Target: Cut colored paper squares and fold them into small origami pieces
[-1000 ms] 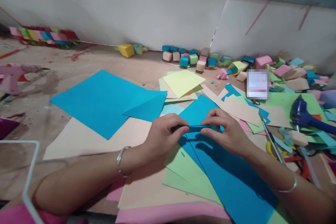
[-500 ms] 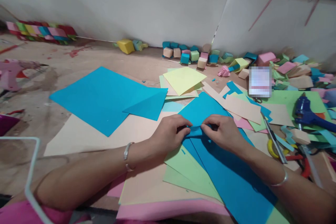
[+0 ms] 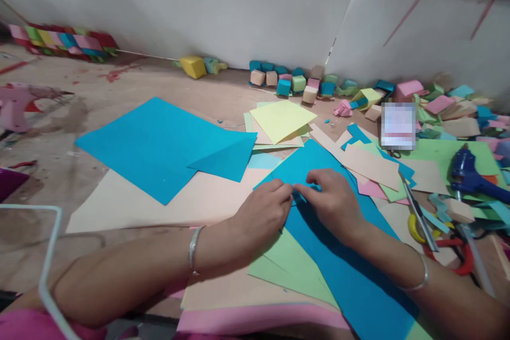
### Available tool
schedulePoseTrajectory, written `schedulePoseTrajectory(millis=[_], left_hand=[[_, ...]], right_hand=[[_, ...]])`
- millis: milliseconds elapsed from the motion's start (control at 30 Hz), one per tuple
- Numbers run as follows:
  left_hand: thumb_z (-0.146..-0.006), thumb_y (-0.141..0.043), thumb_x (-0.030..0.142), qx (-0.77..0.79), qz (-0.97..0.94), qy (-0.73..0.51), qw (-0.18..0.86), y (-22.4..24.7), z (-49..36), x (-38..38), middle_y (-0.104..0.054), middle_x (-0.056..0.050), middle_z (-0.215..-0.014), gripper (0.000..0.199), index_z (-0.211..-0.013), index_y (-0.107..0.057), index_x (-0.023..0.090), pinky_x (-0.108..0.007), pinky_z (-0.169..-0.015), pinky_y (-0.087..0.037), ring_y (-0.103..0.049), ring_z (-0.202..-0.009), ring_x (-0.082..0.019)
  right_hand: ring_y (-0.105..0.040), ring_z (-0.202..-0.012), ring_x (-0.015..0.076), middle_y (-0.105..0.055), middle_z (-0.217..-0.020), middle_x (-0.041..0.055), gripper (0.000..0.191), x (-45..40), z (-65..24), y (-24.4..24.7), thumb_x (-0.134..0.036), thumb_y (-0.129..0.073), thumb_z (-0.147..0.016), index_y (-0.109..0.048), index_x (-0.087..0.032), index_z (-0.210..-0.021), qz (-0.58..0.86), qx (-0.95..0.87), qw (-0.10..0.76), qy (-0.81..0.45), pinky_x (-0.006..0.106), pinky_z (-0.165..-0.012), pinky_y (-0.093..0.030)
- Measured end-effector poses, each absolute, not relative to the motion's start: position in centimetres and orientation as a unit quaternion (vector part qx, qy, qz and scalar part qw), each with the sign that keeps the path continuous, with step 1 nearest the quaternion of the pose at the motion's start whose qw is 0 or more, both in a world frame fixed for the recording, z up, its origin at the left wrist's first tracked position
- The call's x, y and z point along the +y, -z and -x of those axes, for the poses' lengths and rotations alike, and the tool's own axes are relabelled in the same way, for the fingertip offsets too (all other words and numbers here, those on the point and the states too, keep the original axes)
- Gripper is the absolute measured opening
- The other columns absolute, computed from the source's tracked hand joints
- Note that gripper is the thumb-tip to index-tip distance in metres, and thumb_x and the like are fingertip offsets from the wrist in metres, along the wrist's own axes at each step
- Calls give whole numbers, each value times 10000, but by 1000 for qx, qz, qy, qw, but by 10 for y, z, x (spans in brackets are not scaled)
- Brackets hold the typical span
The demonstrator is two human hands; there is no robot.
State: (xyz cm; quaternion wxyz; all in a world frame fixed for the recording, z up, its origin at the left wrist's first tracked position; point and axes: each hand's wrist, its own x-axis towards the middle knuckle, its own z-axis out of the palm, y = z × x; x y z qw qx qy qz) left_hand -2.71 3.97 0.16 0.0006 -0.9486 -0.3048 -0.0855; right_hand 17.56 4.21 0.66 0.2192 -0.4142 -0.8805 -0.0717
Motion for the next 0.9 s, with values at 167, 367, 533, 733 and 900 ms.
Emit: schedulePoseTrajectory(millis=[167, 367, 533, 733, 900], left_hand=[[-916, -426, -1, -305, 949, 73, 0, -3, 25, 40, -595, -76, -799, 261, -799, -622, 125, -337, -635, -351, -450, -723, -194], [-942, -456, 65, -311, 947, 73, -20, -4, 26, 41, -609, -83, -837, 197, -880, -632, 129, -346, -639, -356, -483, -750, -209], [-967, -494, 193, -329, 939, 90, -48, -4, 25, 42, -581, -64, -831, 157, -890, -625, 153, -343, -629, -356, -466, -737, -204], [-965, -535, 295, -339, 926, 118, -114, -4, 25, 47, -562, -58, -860, 188, -986, -647, 145, -322, -613, -360, -463, -717, -188], [-985, -495, 263, -352, 900, 175, -186, 4, 29, 55, -598, -74, -867, 247, -934, -712, 157, -308, -653, -412, -551, -790, -195]], right_hand=[[-439, -702, 196, -598, -702, 60, 302, 29, -165, -12, -145, -487, -975, -669, -164, -735, 358, -906, 158, 160, 364, -643, -252], [-445, -687, 222, -589, -729, 102, 321, 25, -171, -14, -50, -425, -957, -656, -149, -757, 396, -905, 67, 141, 366, -611, -274], [-464, -697, 246, -587, -755, 124, 254, 26, -175, -13, -20, -468, -910, -670, -129, -801, 409, -903, 39, 124, 367, -607, -306], [-500, -713, 239, -578, -748, 113, 246, 34, -182, -17, -72, -471, -935, -667, -131, -800, 426, -903, 20, 52, 353, -612, -314], [-553, -793, 236, -597, -803, 87, 220, 48, -183, -14, -356, -643, -901, -619, -153, -820, 465, -882, 46, -58, 324, -646, -349]])
